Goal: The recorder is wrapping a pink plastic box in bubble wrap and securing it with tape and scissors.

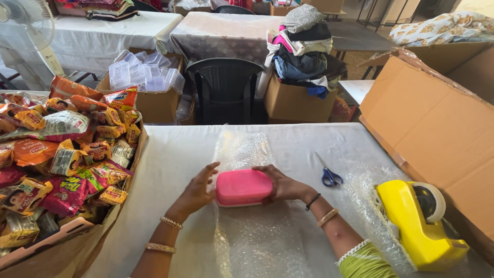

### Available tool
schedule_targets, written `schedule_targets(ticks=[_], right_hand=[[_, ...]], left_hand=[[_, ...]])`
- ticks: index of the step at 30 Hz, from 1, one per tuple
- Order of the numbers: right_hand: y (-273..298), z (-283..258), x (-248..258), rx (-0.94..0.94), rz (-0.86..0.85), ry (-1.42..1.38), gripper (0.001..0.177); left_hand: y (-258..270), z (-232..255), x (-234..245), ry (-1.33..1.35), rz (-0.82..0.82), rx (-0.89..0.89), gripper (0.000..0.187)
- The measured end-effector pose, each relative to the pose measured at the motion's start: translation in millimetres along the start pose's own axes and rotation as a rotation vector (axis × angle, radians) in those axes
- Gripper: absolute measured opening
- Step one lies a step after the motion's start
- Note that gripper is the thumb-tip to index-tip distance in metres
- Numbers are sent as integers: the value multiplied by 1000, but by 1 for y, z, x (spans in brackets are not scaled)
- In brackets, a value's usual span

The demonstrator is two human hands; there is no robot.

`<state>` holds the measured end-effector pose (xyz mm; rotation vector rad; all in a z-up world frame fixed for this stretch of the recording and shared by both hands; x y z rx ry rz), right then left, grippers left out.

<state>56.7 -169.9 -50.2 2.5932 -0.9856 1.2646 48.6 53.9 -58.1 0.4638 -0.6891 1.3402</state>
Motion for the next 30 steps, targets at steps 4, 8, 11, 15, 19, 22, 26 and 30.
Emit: schedule_targets(ticks=[4, 8, 11, 15, 19, 22, 26, 30], right_hand=[[0, -9, 6, -50, 41, 42, 110], [0, -5, 11, -25, 111, 63, 110], [-1, 1, 12, -63, 112, 76, 111], [0, 7, 11, -47, 137, 107, 111], [1, 16, 10, -85, 165, 89, 110], [-1, 27, 8, -113, 176, 76, 110], [-1, 32, 7, -129, 170, 89, 110], [-1, 29, 9, -128, 163, 127, 110]], left_hand=[[3, 1, -17, 53, -146, 52, 98], [1, -16, -18, -157, -160, 92, 101], [0, -27, -20, -179, -182, 106, 95], [-4, -40, -24, -187, -205, 125, 96], [-11, -57, -32, -238, -209, 112, 95], [-11, -59, -32, -258, -218, 137, 94], [-11, -64, -34, -239, -238, 164, 92], [-8, -44, -27, -276, -194, 142, 93]])
Point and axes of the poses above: each hand's wrist, its own y-axis away from the middle knuckle, its own x-axis out of the back of the hand, z = x × y, the point moved 10 cm from there along -y, towards the middle knuckle, and after that the axes turned 11 degrees about x, right-handed, at the moved point
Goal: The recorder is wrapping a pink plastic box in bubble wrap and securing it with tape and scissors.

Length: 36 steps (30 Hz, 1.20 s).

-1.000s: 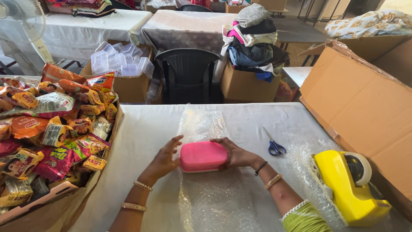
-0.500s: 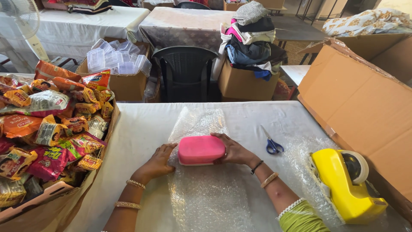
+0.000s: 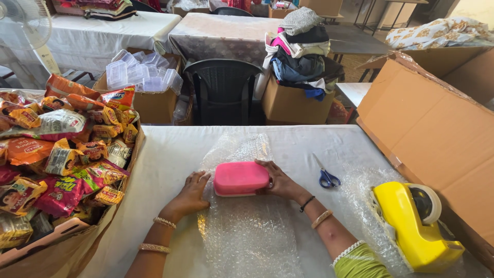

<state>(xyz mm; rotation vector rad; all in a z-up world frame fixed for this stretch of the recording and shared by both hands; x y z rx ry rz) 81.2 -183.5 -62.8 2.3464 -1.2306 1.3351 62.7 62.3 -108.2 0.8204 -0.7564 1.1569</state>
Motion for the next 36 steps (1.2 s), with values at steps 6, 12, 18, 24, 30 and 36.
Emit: schedule_targets(ticks=[6, 12, 18, 24, 30, 36], right_hand=[[5, 13, -4, -137, -43, -104, 104], [-23, 123, 13, -190, 193, -61, 90], [-74, 202, 22, -402, 314, 19, 89], [-81, 192, 4, -583, 510, -499, 106], [-77, 130, 33, -218, 525, -867, 39], [-25, 37, 46, 162, 167, -890, 23]], left_hand=[[24, 64, 25, 38, 308, -249, 97], [34, 78, 20, 163, 269, -260, 98], [30, 66, 19, 117, 375, -257, 76], [40, 72, 31, -11, 343, -187, 63], [39, 69, 27, -6, 332, -185, 62], [39, 72, 25, -58, 347, -191, 62]])
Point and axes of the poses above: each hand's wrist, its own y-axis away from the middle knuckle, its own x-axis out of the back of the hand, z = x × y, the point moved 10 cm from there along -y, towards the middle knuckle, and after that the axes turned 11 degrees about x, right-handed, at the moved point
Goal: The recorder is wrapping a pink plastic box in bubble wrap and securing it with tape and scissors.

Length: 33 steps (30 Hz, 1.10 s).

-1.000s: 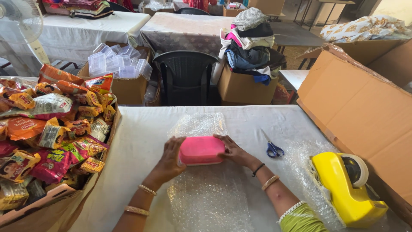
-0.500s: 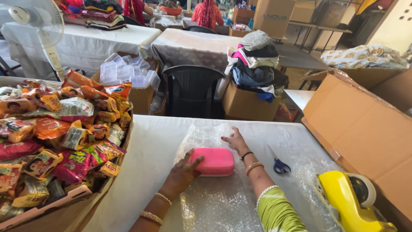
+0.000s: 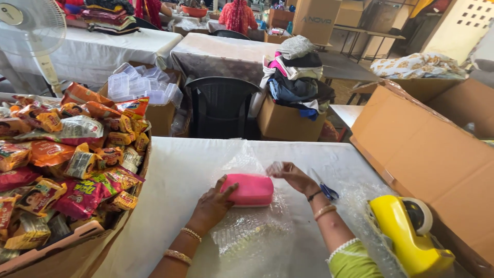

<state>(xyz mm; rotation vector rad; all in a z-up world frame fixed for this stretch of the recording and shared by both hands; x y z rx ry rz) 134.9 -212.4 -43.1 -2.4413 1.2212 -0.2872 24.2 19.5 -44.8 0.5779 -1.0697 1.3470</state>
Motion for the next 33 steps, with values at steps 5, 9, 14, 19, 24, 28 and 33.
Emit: schedule_targets(ticks=[5, 9, 14, 19, 24, 28, 33], right_hand=[[35, -31, -34, -198, -33, 294, 43], [44, 6, -26, -334, -57, 501, 58], [29, -72, -86, 503, -174, 1361, 40], [21, -76, -123, 254, -310, 1097, 56], [26, -67, -144, 337, -420, 1350, 43], [28, -69, -149, 258, -467, 1411, 47], [30, -61, -151, 296, -493, 1474, 67]], left_hand=[[-1, -1, -3, -25, 7, 8, 60], [-4, 0, 2, -13, -12, 26, 62], [-17, -39, 3, 239, 208, 128, 40], [-40, -109, -19, 611, 368, 296, 61], [-51, -137, -42, 873, 261, 415, 83], [-53, -120, -37, 878, 173, 366, 82], [-63, -133, -60, 882, 170, 363, 69]])
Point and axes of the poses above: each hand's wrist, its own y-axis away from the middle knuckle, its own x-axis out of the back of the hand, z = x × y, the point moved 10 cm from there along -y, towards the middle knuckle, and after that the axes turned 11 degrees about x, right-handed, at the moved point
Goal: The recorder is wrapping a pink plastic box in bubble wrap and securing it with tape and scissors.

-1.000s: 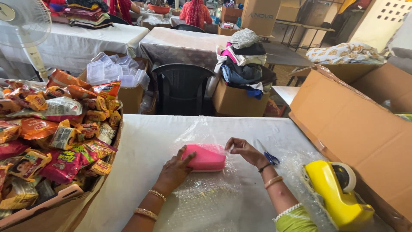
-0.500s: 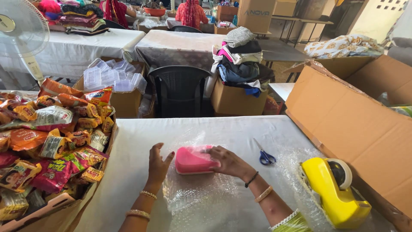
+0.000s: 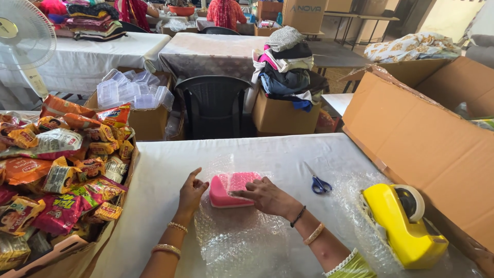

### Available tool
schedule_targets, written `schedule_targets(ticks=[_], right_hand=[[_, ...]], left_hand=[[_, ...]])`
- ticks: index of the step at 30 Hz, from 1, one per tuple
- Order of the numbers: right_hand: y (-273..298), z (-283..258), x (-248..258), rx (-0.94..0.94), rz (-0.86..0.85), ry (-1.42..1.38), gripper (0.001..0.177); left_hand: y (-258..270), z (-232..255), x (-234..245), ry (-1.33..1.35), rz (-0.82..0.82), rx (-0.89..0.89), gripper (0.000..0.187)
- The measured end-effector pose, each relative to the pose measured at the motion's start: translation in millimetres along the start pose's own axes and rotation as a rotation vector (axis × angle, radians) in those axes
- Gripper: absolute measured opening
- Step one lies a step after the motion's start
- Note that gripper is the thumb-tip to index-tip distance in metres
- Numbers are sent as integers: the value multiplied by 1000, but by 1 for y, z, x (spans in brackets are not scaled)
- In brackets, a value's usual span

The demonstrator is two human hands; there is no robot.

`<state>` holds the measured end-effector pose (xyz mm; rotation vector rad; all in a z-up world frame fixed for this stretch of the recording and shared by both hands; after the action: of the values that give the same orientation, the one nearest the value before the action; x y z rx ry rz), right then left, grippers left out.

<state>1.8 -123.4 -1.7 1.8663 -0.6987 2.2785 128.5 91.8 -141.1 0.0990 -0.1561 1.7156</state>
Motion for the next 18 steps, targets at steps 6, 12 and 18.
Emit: schedule_targets(ticks=[6, 12, 18], right_hand=[[0, -5, -6, 13, -36, 26, 73], [-1, -3, -12, 6, -62, 41, 85], [1, 1, -21, -1, -93, 59, 63]], left_hand=[[-9, -9, 17, 15, 73, 76, 15], [-8, 6, 56, -387, 287, -25, 14], [69, 142, 52, -128, 226, -463, 30]])
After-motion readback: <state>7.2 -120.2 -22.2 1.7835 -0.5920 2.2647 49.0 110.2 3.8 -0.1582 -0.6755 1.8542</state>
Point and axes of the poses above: each hand's wrist, its own y-axis away from the middle knuckle, its own x-axis out of the back of the hand, z = x × y, the point moved 10 cm from there along -y, towards the middle knuckle, and after that the axes turned 11 degrees about x, right-handed, at the moved point
